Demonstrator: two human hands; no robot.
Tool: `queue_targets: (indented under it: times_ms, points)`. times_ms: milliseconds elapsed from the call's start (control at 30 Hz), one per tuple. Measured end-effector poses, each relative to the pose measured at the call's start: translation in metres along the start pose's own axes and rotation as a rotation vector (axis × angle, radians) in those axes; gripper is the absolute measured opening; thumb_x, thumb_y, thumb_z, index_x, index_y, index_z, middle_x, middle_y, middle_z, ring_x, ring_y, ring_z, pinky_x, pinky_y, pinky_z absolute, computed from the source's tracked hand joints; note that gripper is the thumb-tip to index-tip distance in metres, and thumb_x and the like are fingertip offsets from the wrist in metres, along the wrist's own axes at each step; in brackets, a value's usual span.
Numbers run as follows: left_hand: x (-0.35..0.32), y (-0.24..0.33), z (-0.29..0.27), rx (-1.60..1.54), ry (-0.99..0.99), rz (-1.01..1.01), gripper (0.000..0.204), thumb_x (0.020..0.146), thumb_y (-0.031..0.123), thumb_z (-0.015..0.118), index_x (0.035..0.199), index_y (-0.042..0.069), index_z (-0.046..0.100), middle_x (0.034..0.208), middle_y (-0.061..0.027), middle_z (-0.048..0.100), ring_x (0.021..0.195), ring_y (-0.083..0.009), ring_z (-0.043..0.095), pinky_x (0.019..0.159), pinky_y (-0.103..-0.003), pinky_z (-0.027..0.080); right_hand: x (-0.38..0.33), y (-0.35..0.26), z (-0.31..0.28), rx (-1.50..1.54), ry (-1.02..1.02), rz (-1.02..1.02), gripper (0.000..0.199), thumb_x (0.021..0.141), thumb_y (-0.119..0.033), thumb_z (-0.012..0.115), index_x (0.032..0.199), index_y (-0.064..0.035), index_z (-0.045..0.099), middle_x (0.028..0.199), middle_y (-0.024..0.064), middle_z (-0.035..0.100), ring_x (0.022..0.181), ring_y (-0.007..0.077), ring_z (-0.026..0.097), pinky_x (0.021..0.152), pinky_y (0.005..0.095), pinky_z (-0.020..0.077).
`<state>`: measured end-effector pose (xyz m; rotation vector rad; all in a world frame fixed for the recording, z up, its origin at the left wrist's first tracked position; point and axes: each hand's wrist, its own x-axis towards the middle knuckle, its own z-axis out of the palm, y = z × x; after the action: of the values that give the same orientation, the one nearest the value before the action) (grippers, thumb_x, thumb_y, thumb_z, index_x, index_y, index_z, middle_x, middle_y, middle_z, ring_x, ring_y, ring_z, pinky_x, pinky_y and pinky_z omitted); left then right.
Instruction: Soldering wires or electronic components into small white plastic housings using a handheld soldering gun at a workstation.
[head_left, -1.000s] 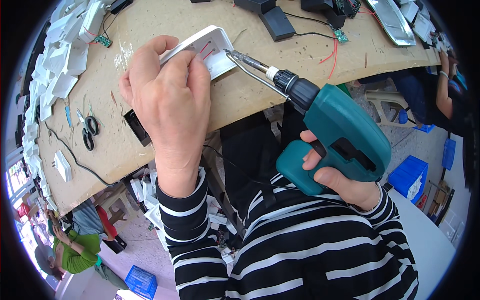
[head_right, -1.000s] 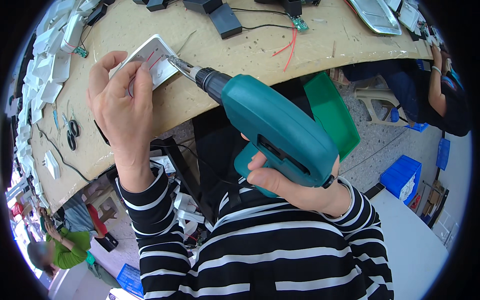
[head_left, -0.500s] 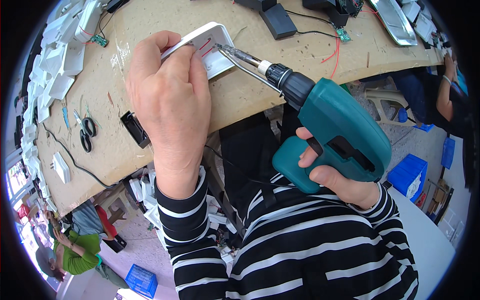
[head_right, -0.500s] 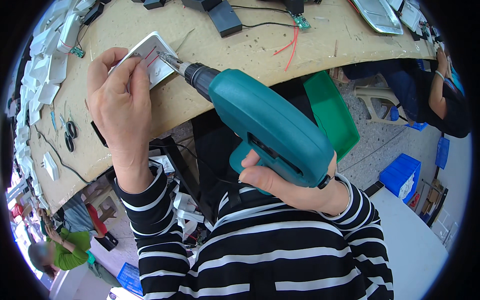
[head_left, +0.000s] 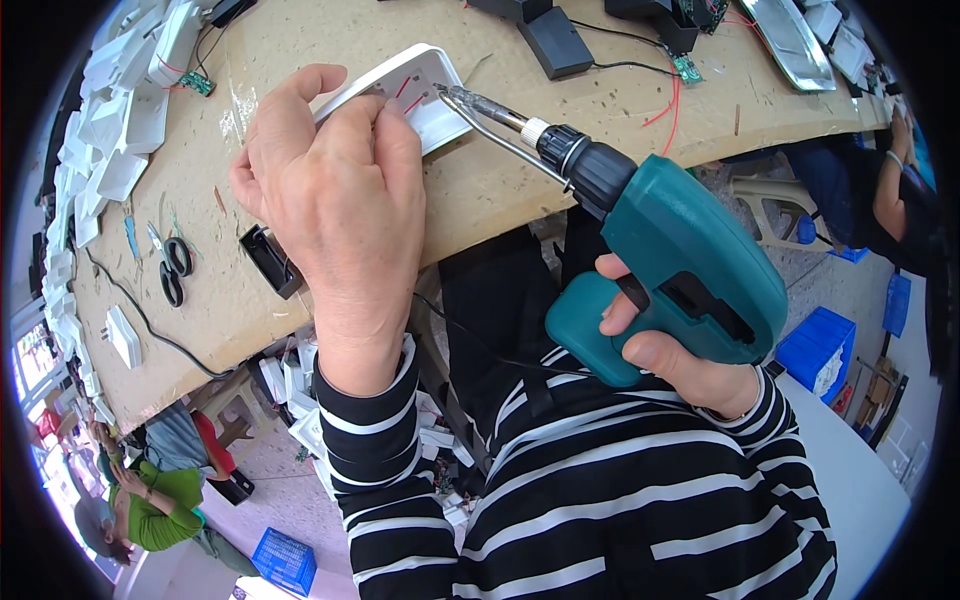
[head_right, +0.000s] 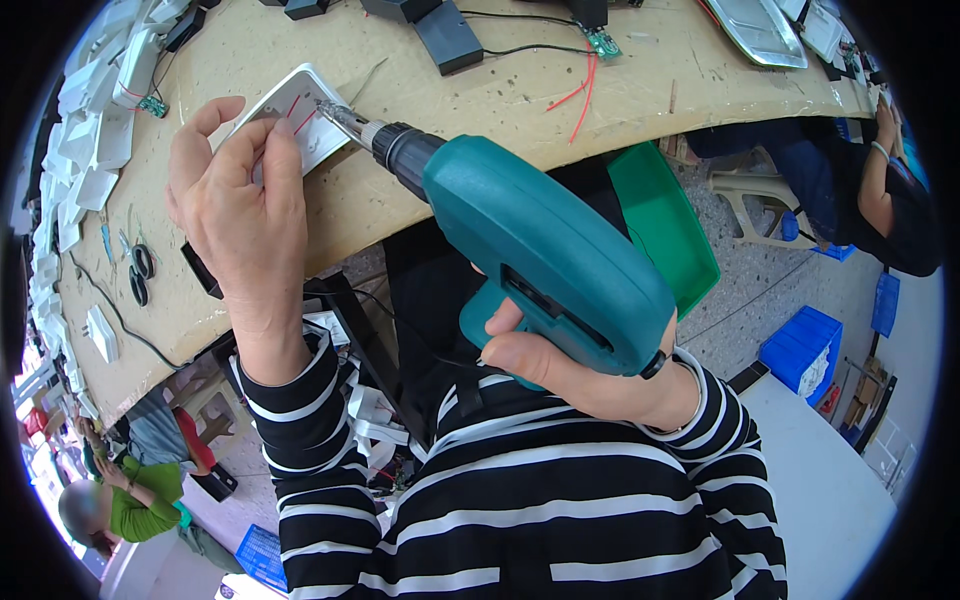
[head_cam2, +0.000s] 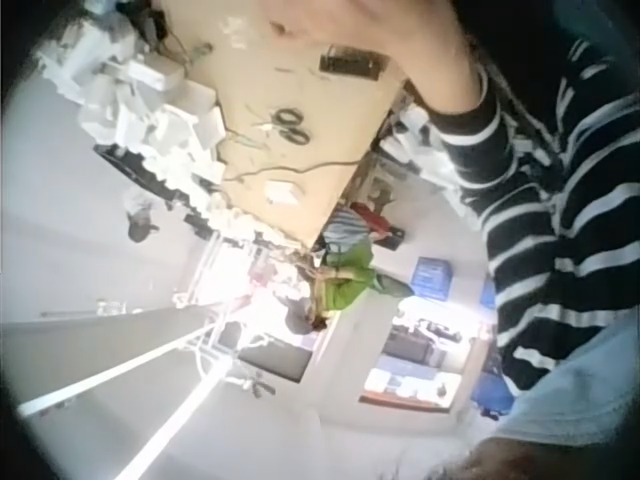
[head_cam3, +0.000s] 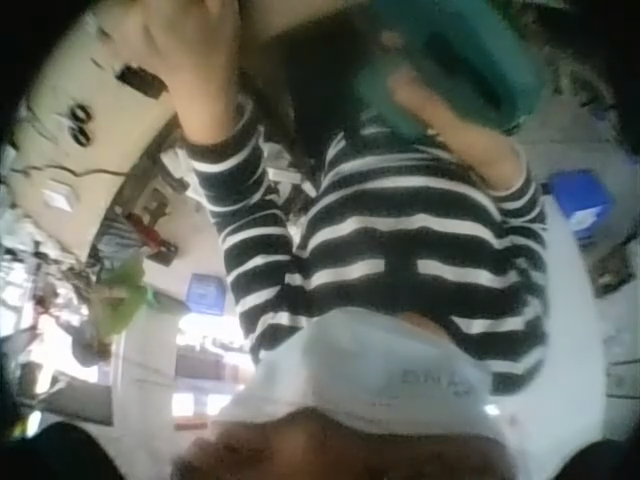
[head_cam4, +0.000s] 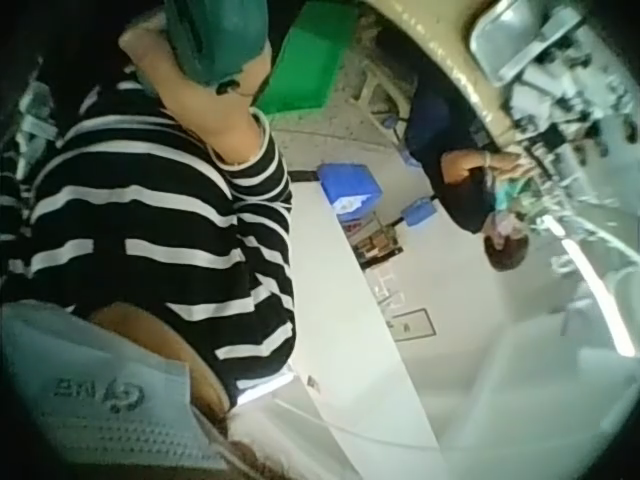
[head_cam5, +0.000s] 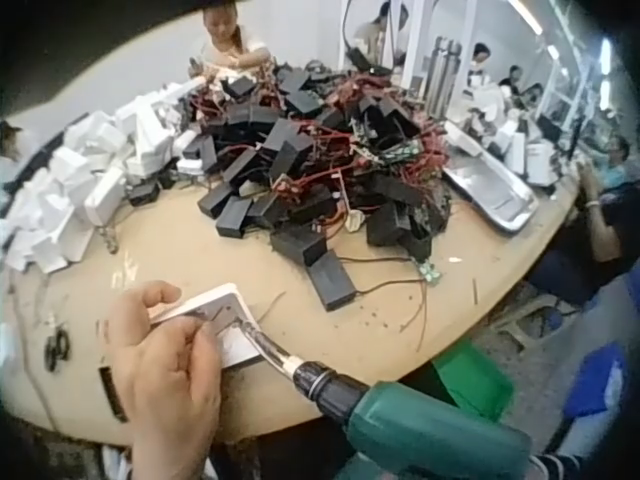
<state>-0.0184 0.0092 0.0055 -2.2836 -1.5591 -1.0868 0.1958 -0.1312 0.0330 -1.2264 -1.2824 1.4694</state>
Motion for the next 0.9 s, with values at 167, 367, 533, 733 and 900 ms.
queue_targets:
  times_ms: [167,367,533,733,900]
  points:
    - [0.000,0.002,0.001,0.021,0.010,0.006,0.009,0.073,0.011,0.062,0.073,0.005,0.069,0.101,-0.0065,0.060,0.094,-0.0226,0.054,0.086,-0.040,0.031,-0.001,0.001,-0.001,-0.038,-0.012,0.004,0.066,0.082,-0.016,0.071,0.136,-0.0004,0.036,0.124,0.0159,0.054,0.091,0.0160,0.061,0.085,0.0315,0.0486]
    - [0.000,0.002,0.001,0.014,-0.011,0.001,0.009,0.073,0.010,0.062,0.073,0.005,0.069,0.101,-0.0068,0.060,0.094,-0.0234,0.054,0.087,-0.041,0.031,0.000,0.002,-0.001,-0.070,-0.021,0.009,0.067,0.082,-0.016,0.071,0.137,-0.0007,0.036,0.124,0.0157,0.053,0.091,0.0159,0.061,0.085,0.0317,0.0485]
    - [0.000,0.004,0.001,-0.007,-0.022,-0.012,0.009,0.073,0.010,0.062,0.073,0.004,0.069,0.102,-0.0076,0.060,0.095,-0.0242,0.054,0.087,-0.041,0.031,0.003,0.000,0.002,-0.090,-0.017,0.040,0.067,0.082,-0.014,0.071,0.137,-0.0016,0.035,0.124,0.0153,0.054,0.091,0.0155,0.061,0.085,0.0316,0.0488]
    - [0.000,0.005,0.000,-0.010,-0.044,-0.027,0.010,0.073,0.009,0.062,0.074,0.003,0.069,0.102,-0.0080,0.060,0.096,-0.0249,0.054,0.087,-0.040,0.031,0.008,0.003,0.005,-0.097,0.000,-0.008,0.067,0.083,-0.013,0.071,0.138,-0.0027,0.035,0.124,0.0140,0.054,0.090,0.0140,0.060,0.083,0.0307,0.0495]
    - [0.001,0.004,0.001,-0.019,-0.047,-0.023,0.010,0.072,0.009,0.061,0.074,0.003,0.069,0.102,-0.0082,0.060,0.096,-0.0254,0.054,0.087,-0.040,0.031,0.010,0.003,0.011,-0.074,0.030,0.019,0.065,0.083,-0.014,0.071,0.138,-0.0053,0.036,0.122,0.0130,0.055,0.090,0.0136,0.060,0.082,0.0298,0.0498]
